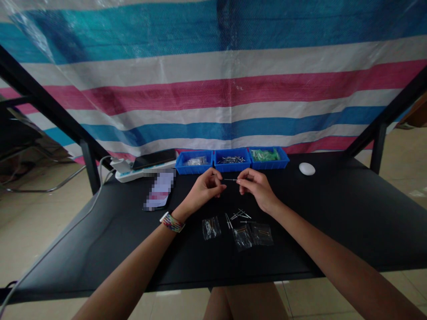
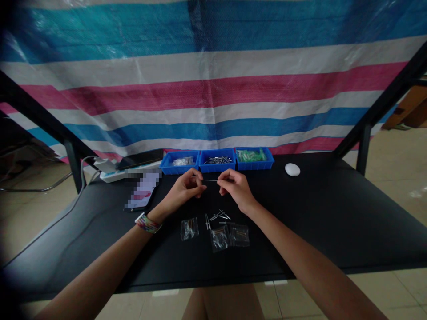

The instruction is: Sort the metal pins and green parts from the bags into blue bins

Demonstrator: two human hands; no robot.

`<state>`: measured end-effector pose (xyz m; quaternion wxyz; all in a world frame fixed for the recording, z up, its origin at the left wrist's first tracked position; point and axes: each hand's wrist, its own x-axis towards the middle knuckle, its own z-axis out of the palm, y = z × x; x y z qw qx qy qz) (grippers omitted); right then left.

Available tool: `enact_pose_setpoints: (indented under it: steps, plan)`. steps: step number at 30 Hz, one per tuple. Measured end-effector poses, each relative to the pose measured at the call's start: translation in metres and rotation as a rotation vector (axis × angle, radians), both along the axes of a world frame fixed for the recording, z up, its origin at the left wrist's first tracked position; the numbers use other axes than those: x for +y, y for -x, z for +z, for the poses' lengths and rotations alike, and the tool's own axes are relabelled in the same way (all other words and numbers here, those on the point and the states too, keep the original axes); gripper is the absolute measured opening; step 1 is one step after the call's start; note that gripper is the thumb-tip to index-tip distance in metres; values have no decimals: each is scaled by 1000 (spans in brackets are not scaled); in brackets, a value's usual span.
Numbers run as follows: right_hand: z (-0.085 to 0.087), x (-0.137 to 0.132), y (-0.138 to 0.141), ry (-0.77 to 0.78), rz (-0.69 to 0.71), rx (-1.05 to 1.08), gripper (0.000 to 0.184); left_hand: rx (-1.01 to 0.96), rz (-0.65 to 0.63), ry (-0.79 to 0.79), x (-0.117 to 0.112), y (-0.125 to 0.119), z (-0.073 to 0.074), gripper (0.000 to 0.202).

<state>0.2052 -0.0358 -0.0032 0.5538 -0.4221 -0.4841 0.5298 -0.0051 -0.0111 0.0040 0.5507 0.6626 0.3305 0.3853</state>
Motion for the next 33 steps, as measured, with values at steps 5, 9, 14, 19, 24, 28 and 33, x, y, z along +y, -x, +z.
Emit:
enact_pose_setpoints:
  steps: [5, 9, 14, 19, 24, 28, 33]
  plan:
    - [1, 16, -6, -110, -219, 34, 23, 283, -64, -208, -6, 0, -6, 20]
    - [-5, 32, -18, -127, -267, -90, 35, 480, -145, -412, -11, -4, -4, 32]
    - [-13, 38, -29, -180, -359, -202, 23, 577, -215, -563, -11, -7, -1, 21]
    - [-13, 32, -19, -180, -281, -205, 15, 637, -237, -603, -13, -9, -2, 14]
    - [-17, 28, -11, -184, -185, -252, 13, 631, -243, -608, -19, -12, -1, 24]
    - [-23, 27, -8, -192, -140, -276, 13, 628, -279, -608, -21, -15, 1, 17]
    - [-25, 26, -6, -199, -120, -292, 13, 591, -296, -563, -23, -17, 1, 6]
